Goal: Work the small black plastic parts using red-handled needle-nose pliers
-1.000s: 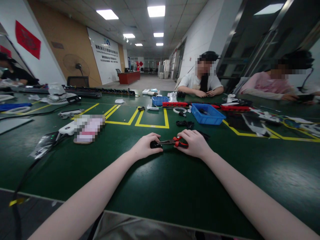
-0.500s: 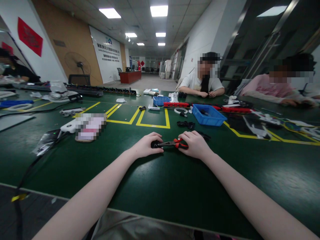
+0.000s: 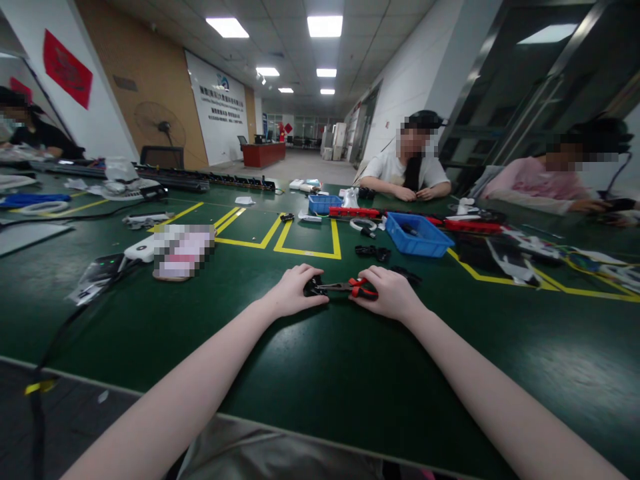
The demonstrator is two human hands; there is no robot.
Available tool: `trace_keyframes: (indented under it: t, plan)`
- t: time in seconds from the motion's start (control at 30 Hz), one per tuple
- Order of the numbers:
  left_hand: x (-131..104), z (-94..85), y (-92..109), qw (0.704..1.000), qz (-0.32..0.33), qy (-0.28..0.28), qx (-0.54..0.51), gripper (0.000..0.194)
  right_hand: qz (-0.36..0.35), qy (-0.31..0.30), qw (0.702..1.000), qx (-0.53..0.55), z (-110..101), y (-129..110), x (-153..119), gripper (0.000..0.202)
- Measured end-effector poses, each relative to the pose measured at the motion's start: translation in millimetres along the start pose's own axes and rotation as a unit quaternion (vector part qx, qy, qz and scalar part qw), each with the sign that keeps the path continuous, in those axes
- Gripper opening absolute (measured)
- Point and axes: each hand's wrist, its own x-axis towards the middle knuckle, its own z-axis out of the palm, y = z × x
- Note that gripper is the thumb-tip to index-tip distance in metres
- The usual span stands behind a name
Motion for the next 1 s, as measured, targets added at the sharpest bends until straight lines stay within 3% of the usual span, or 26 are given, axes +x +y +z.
trace_keyframes:
  t: [0.13, 0.4, 0.7, 1.0]
  plan:
    - [0, -1.4, 2, 0.999, 0.008, -0.003, -0.031, 0.057, 0.001, 0.003, 1.000, 0.014, -1, 0, 0, 0.045]
    - [0, -5.5, 7, 0.999, 0.004, -0.008, -0.031, 0.051, 0.000, 0.018, 1.000, 0.023, -2, -1, -1, 0.042]
    - [-1, -8.1, 10, 0.999, 0.005, 0.002, -0.053, 0.051, -0.003, 0.027, 1.000, 0.011, -2, -1, -2, 0.022]
    - [-1, -9.2, 8, 0.999, 0.031, 0.017, -0.030, 0.054, -0.008, 0.022, 1.000, -0.011, -1, 0, -2, 0.038]
